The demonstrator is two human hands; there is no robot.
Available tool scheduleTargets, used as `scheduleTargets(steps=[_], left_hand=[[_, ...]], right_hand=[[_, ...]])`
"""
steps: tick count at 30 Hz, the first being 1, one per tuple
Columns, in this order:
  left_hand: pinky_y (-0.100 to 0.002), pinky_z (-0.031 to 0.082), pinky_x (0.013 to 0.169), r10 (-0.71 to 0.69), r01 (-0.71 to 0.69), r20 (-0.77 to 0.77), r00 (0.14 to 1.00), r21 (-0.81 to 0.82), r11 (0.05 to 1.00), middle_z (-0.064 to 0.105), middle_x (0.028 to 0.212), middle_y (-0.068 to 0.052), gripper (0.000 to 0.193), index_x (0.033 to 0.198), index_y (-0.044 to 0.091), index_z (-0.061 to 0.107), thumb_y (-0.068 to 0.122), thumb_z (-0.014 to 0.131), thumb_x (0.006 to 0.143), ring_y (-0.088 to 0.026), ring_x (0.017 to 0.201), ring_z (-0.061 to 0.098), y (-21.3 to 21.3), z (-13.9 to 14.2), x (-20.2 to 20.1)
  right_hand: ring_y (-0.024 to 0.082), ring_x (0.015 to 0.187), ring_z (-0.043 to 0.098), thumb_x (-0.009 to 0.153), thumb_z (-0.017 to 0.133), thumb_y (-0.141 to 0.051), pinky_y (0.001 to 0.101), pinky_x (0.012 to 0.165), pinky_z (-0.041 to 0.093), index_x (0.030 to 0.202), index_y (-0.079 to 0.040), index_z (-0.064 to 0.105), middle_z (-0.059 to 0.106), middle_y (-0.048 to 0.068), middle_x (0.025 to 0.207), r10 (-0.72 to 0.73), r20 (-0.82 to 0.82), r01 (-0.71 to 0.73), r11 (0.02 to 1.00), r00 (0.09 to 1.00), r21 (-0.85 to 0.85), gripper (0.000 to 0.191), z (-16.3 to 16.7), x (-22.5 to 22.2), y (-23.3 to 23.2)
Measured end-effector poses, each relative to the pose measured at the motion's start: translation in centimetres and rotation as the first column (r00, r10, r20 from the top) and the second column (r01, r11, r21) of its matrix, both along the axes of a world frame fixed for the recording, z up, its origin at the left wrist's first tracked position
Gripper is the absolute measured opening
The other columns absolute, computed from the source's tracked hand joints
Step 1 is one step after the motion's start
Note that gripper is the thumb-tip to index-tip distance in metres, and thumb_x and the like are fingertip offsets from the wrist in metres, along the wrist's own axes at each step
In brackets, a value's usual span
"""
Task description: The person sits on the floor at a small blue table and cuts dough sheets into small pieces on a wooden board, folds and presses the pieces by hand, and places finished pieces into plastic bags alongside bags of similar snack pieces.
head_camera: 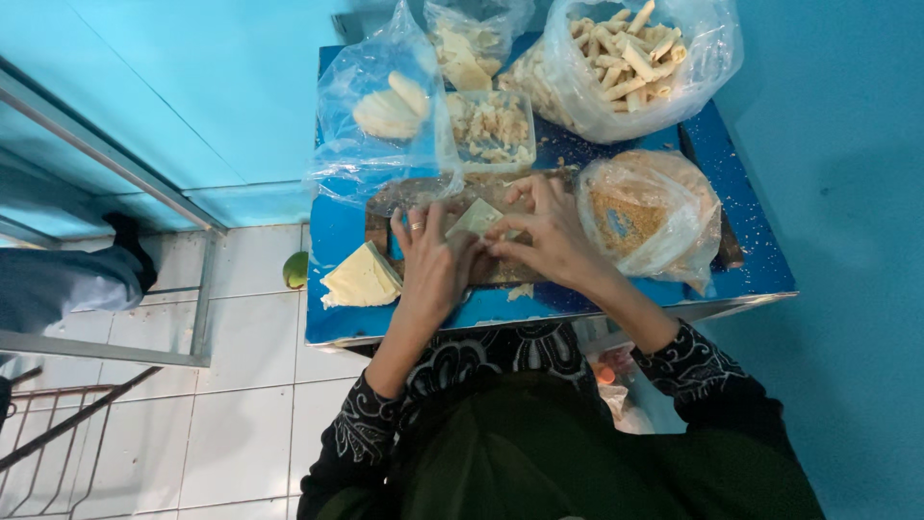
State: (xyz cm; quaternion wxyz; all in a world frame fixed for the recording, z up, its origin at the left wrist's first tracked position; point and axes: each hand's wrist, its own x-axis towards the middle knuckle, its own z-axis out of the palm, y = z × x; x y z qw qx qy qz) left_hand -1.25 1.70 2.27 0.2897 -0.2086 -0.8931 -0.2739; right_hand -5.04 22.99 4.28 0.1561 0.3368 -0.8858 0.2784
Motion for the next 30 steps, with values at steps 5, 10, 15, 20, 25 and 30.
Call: scheduleTargets(steps=[5, 10, 15, 20, 25, 30], left_hand=[[-0.060, 0.026, 0.109, 0.049, -0.052, 0.045, 0.998, 0.079, 0.996, 0.057, 0.125, -0.012, 0.014, 0.094, 0.007, 0.076, 0.012, 0.077, 0.081, -0.038, 0.124, 0.047, 0.4, -0.4, -1.0], [-0.052, 0.031, 0.105, 0.086, -0.108, 0.131, 0.988, 0.171, 0.979, 0.059, 0.122, -0.010, 0.011, 0.085, 0.008, 0.075, 0.013, 0.079, 0.077, -0.036, 0.122, 0.048, 0.7, 0.0, -0.6], [-0.064, 0.023, 0.110, 0.039, -0.039, 0.014, 0.999, 0.052, 0.998, 0.055, 0.129, -0.015, 0.010, 0.092, 0.008, 0.076, 0.013, 0.075, 0.083, -0.039, 0.125, 0.045, 0.3, 0.1, 0.1], [-0.066, 0.021, 0.116, 0.043, -0.042, 0.016, 0.999, -0.019, 0.999, 0.055, 0.134, -0.015, 0.011, 0.096, 0.006, 0.075, 0.011, 0.071, 0.087, -0.040, 0.131, 0.044, 0.5, -0.6, -0.8], [-0.057, 0.032, 0.109, 0.054, -0.098, 0.219, 0.974, 0.199, 0.975, 0.058, 0.128, -0.011, 0.010, 0.090, 0.008, 0.075, 0.015, 0.076, 0.082, -0.038, 0.128, 0.046, 0.6, -1.2, -1.5], [-0.061, 0.027, 0.110, 0.082, -0.087, 0.035, 0.996, 0.195, 0.977, 0.055, 0.133, -0.016, 0.011, 0.091, 0.008, 0.076, 0.013, 0.077, 0.081, -0.040, 0.128, 0.044, 0.9, -1.2, -0.8]], right_hand=[[0.027, 0.107, 0.047, 0.083, 0.084, -0.035, 0.0447, 0.089, 0.041, 0.089, -0.020, 0.081, 0.052, 0.005, 0.117, -0.052, 0.002, 0.052, 0.998, 0.999, 0.027, 0.016, -0.4, -0.8, -0.2], [0.028, 0.111, 0.048, 0.076, 0.088, -0.040, 0.0458, 0.089, 0.041, 0.082, -0.023, 0.083, 0.052, 0.004, 0.112, -0.125, 0.087, 0.123, 0.992, 0.988, 0.030, 0.018, -1.3, -1.8, -0.4], [0.029, 0.112, 0.047, 0.075, 0.087, -0.036, 0.0452, 0.090, 0.042, 0.087, -0.025, 0.082, 0.049, 0.006, 0.114, -0.103, 0.086, 0.104, 0.995, 0.991, -0.001, 0.017, -1.5, -1.8, -0.4], [0.026, 0.108, 0.047, 0.081, 0.083, -0.034, 0.0446, 0.093, 0.041, 0.097, -0.025, 0.082, 0.051, 0.004, 0.117, -0.103, 0.054, 0.106, 0.993, 0.993, -0.052, 0.019, -1.4, -0.8, -0.9], [0.027, 0.111, 0.048, 0.082, 0.084, -0.036, 0.0470, 0.093, 0.038, 0.092, -0.020, 0.082, 0.054, 0.003, 0.119, -0.098, -0.016, 0.097, 0.995, 0.995, -0.021, 0.019, -1.2, -0.6, -0.9], [0.029, 0.111, 0.047, 0.078, 0.086, -0.035, 0.0492, 0.092, 0.037, 0.085, -0.020, 0.082, 0.052, 0.004, 0.117, -0.188, 0.118, 0.185, 0.982, 0.975, 0.034, 0.017, -1.2, -1.9, -1.3]])
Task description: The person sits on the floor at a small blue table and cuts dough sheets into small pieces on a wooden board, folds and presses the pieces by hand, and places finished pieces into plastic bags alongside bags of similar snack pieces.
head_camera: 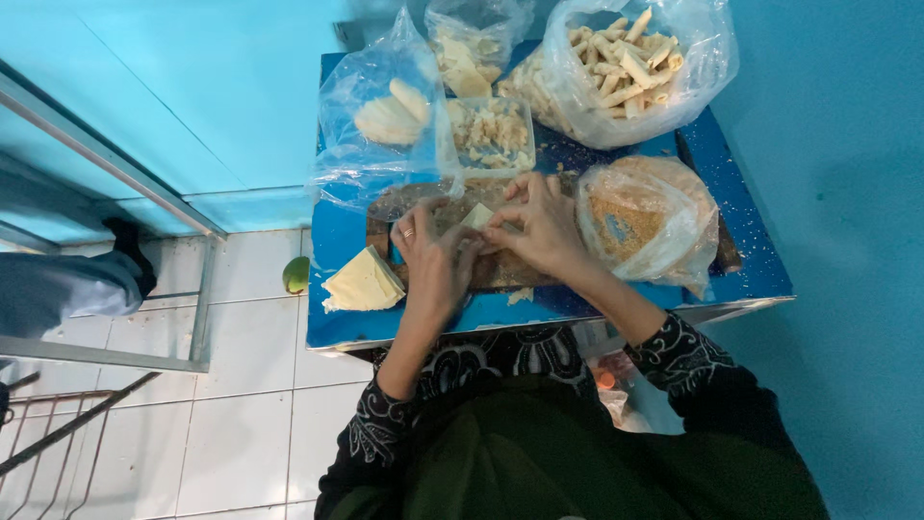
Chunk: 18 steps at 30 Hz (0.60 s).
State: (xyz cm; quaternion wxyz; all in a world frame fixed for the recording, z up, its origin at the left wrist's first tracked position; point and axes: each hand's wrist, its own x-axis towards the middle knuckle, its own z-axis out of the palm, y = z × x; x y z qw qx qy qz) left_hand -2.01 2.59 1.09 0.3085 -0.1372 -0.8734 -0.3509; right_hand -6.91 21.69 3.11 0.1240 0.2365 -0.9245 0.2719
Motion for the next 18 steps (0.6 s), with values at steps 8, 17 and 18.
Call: scheduleTargets(steps=[8, 17, 18], left_hand=[[-0.071, 0.017, 0.115, 0.099, -0.095, 0.021, 0.995, -0.128, 0.987, 0.049, 0.140, -0.017, 0.014, 0.103, 0.008, 0.074, 0.009, 0.070, 0.089, -0.041, 0.134, 0.041, 0.8, 0.4, 0.1], [-0.071, 0.017, 0.116, 0.241, -0.247, -0.058, 0.969, -0.199, 0.948, 0.042, 0.154, -0.020, 0.025, 0.111, 0.008, 0.072, 0.007, 0.069, 0.086, -0.041, 0.138, 0.040, 0.6, 0.7, 1.3], [-0.071, 0.017, 0.116, 0.253, -0.258, -0.054, 0.966, -0.192, 0.947, 0.043, 0.153, -0.020, 0.022, 0.109, 0.008, 0.072, 0.010, 0.070, 0.088, -0.041, 0.137, 0.040, 0.6, 0.6, 1.6]], right_hand=[[0.030, 0.117, 0.046, 0.083, 0.082, -0.029, 0.0499, 0.096, 0.034, 0.098, -0.022, 0.079, 0.050, 0.009, 0.125, 0.034, -0.248, -0.025, 0.999, 0.968, 0.037, 0.016, 0.9, 2.3, -0.5], [0.032, 0.115, 0.041, 0.087, 0.070, -0.027, 0.0522, 0.091, 0.030, 0.099, -0.015, 0.068, 0.045, 0.013, 0.116, 0.039, -0.217, 0.005, 0.980, 0.975, 0.200, 0.018, 1.1, -0.5, -2.5], [0.031, 0.114, 0.041, 0.091, 0.068, -0.028, 0.0520, 0.090, 0.029, 0.102, -0.014, 0.067, 0.044, 0.013, 0.116, 0.027, -0.208, 0.015, 0.980, 0.978, 0.197, 0.018, 0.8, -0.8, -2.5]])
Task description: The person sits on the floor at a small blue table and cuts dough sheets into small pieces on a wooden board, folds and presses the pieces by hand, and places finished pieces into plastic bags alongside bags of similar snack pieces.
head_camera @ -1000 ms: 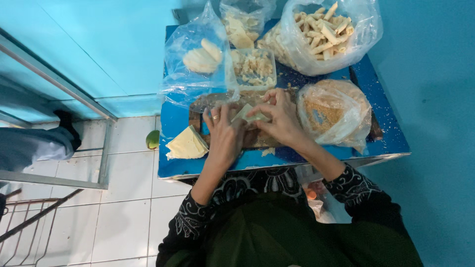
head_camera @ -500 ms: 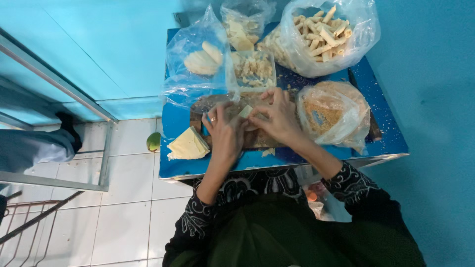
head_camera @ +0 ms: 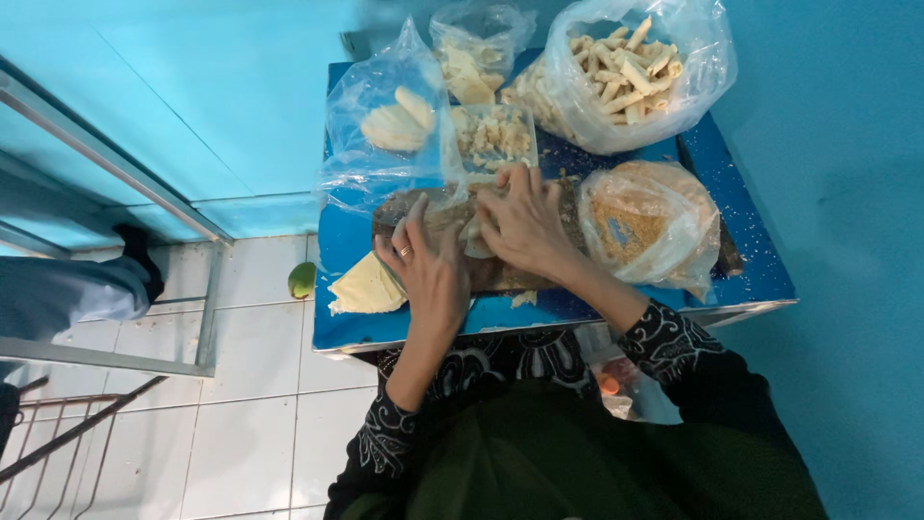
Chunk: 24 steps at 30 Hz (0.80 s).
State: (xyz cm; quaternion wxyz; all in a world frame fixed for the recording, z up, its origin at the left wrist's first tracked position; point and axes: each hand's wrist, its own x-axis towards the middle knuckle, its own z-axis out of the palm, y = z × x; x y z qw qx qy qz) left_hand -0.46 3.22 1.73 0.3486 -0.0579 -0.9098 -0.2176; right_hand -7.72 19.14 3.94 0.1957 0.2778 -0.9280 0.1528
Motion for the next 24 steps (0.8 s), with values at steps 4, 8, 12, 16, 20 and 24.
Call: scheduleTargets(steps=[4, 8, 12, 16, 20, 24], left_hand=[[-0.072, 0.018, 0.115, 0.028, -0.028, 0.044, 0.999, 0.005, 1.000, 0.047, 0.146, -0.019, 0.016, 0.101, 0.008, 0.071, 0.021, 0.072, 0.093, -0.041, 0.134, 0.042, 0.0, -0.3, 0.4], [-0.071, 0.018, 0.113, 0.043, -0.043, 0.037, 0.998, 0.009, 0.999, 0.050, 0.144, -0.019, 0.018, 0.097, 0.007, 0.073, 0.024, 0.073, 0.091, -0.042, 0.133, 0.042, 0.4, -0.4, 0.4], [-0.070, 0.018, 0.115, 0.044, -0.043, 0.026, 0.999, -0.015, 0.999, 0.052, 0.142, -0.018, 0.015, 0.095, 0.007, 0.075, 0.021, 0.073, 0.090, -0.041, 0.133, 0.043, 0.4, -0.5, 0.3], [-0.068, 0.018, 0.115, 0.052, -0.052, 0.000, 0.999, -0.020, 0.998, 0.055, 0.139, -0.016, 0.012, 0.095, 0.009, 0.076, 0.019, 0.073, 0.090, -0.039, 0.132, 0.044, 0.3, -0.7, 0.1], [-0.067, 0.018, 0.115, 0.045, -0.044, -0.006, 0.999, 0.031, 0.999, 0.057, 0.136, -0.016, 0.017, 0.099, 0.008, 0.078, 0.020, 0.076, 0.087, -0.039, 0.130, 0.045, 0.3, -0.2, 0.1], [-0.053, 0.029, 0.113, -0.084, 0.095, -0.055, 0.995, 0.242, 0.966, 0.058, 0.136, -0.013, 0.030, 0.118, 0.009, 0.079, 0.018, 0.080, 0.090, -0.035, 0.129, 0.047, 0.3, 1.4, 0.8]], right_hand=[[0.029, 0.113, 0.040, 0.099, 0.064, -0.032, 0.0507, 0.090, 0.029, 0.104, -0.015, 0.064, 0.044, 0.011, 0.116, -0.047, 0.054, 0.046, 0.999, 0.997, 0.027, 0.018, -0.7, -1.1, 0.0], [0.031, 0.112, 0.041, 0.096, 0.069, -0.043, 0.0516, 0.090, 0.031, 0.103, -0.016, 0.066, 0.044, 0.011, 0.117, 0.003, 0.142, 0.009, 0.996, 0.990, -0.084, 0.028, 0.0, -2.1, 1.0], [0.033, 0.114, 0.043, 0.083, 0.081, -0.041, 0.0496, 0.091, 0.036, 0.102, -0.020, 0.072, 0.046, 0.011, 0.121, 0.107, 0.047, -0.101, 0.987, 0.993, -0.123, 0.030, 0.0, -0.9, 2.0], [0.025, 0.113, 0.048, 0.087, 0.086, -0.034, 0.0447, 0.098, 0.041, 0.094, -0.020, 0.073, 0.049, 0.007, 0.123, 0.039, 0.160, -0.012, 0.986, 0.986, -0.169, 0.020, -0.2, -1.3, 2.5], [0.024, 0.110, 0.055, 0.089, 0.083, -0.021, 0.0409, 0.098, 0.046, 0.108, -0.013, 0.072, 0.058, 0.006, 0.112, 0.327, 0.299, -0.096, 0.803, 0.896, -0.588, 0.023, -0.2, -2.5, 4.4], [0.014, 0.099, 0.063, 0.095, 0.074, -0.014, 0.0295, 0.089, 0.053, 0.116, -0.005, 0.067, 0.068, 0.002, 0.108, 0.680, 0.513, 0.259, 0.446, 0.525, -0.857, 0.024, -1.3, -0.7, 5.6]])
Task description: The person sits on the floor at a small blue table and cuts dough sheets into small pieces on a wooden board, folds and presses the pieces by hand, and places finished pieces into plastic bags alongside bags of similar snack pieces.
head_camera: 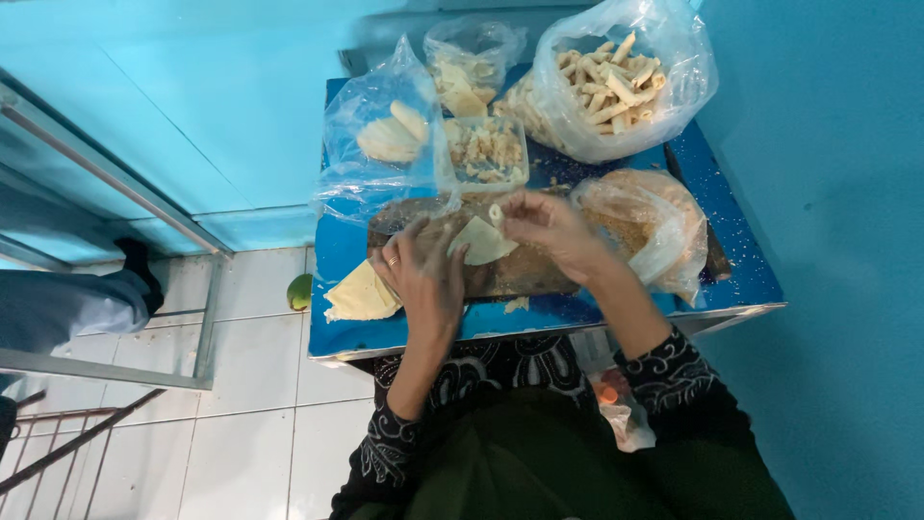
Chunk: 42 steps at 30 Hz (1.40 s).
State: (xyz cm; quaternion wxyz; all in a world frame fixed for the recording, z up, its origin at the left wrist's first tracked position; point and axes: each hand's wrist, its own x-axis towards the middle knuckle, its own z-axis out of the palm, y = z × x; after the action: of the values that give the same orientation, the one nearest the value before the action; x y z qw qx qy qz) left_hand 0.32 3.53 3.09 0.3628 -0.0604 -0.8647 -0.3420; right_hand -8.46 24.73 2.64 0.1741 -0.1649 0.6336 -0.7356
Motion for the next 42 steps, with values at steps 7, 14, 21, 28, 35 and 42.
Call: scheduleTargets(steps=[7, 14, 21, 28, 35, 42], left_hand=[[-0.042, 0.043, 0.115, -0.488, 0.461, -0.031, 0.872, 0.384, 0.800, 0.057, 0.144, -0.012, 0.039, 0.122, 0.008, 0.076, 0.014, 0.084, 0.084, -0.030, 0.135, 0.051, 0.0, 2.9, 2.0], [-0.041, 0.046, 0.116, -0.493, 0.496, -0.121, 0.861, 0.409, 0.766, 0.060, 0.138, -0.013, 0.029, 0.110, 0.005, 0.074, 0.002, 0.083, 0.083, -0.028, 0.132, 0.056, -0.5, 4.0, 2.1], [-0.036, 0.049, 0.111, -0.582, 0.546, -0.154, 0.798, 0.593, 0.591, 0.060, 0.138, -0.012, 0.030, 0.114, 0.005, 0.065, -0.003, 0.078, 0.087, -0.024, 0.132, 0.059, 0.4, 4.2, 1.5], [-0.029, 0.060, 0.095, -0.665, 0.505, -0.087, 0.741, 0.726, 0.468, 0.064, 0.123, -0.011, 0.032, 0.123, -0.001, 0.067, -0.008, 0.072, 0.092, -0.018, 0.114, 0.069, 0.0, 4.6, 1.9], [-0.026, 0.061, 0.087, -0.573, 0.480, -0.065, 0.817, 0.627, 0.613, 0.069, 0.115, -0.011, 0.024, 0.113, -0.002, 0.071, -0.007, 0.075, 0.091, -0.017, 0.104, 0.071, -0.4, 3.5, 1.7], [-0.025, 0.059, 0.076, -0.465, 0.349, 0.058, 0.884, 0.580, 0.736, 0.072, 0.109, -0.009, 0.020, 0.107, 0.000, 0.072, -0.001, 0.078, 0.088, -0.014, 0.094, 0.072, -0.9, 2.2, 1.8]], right_hand=[[0.013, 0.101, 0.066, 0.097, 0.071, -0.007, 0.0289, 0.089, 0.052, 0.120, -0.001, 0.067, 0.070, 0.005, 0.109, 0.178, 0.280, -0.078, 0.939, 0.943, -0.334, 0.024, 0.3, 3.7, 0.0], [0.017, 0.107, 0.068, 0.094, 0.072, -0.005, 0.0314, 0.096, 0.055, 0.123, 0.002, 0.067, 0.071, 0.007, 0.113, 0.201, 0.116, -0.166, 0.953, 0.973, -0.253, 0.030, 2.6, 5.5, -0.8], [0.016, 0.109, 0.071, 0.093, 0.072, 0.003, 0.0297, 0.091, 0.062, 0.125, 0.001, 0.070, 0.067, 0.005, 0.119, -0.046, -0.298, 0.032, 0.998, 0.954, -0.050, 0.033, 5.5, 7.5, -1.8], [0.012, 0.097, 0.073, 0.086, 0.077, 0.001, 0.0265, 0.083, 0.060, 0.120, -0.005, 0.073, 0.075, 0.007, 0.116, -0.168, -0.566, 0.361, 0.899, 0.807, 0.248, 0.034, 8.6, 8.4, -2.1], [0.017, 0.102, 0.074, 0.091, 0.074, 0.002, 0.0296, 0.084, 0.062, 0.116, -0.003, 0.075, 0.074, 0.009, 0.112, -0.165, -0.567, 0.274, 0.955, 0.807, 0.113, 0.025, 6.7, 7.8, -2.4], [0.018, 0.101, 0.075, 0.095, 0.072, -0.001, 0.0301, 0.084, 0.061, 0.113, -0.003, 0.077, 0.076, 0.011, 0.109, -0.162, -0.593, 0.309, 0.938, 0.789, 0.155, 0.019, 3.2, 7.0, -4.3]])
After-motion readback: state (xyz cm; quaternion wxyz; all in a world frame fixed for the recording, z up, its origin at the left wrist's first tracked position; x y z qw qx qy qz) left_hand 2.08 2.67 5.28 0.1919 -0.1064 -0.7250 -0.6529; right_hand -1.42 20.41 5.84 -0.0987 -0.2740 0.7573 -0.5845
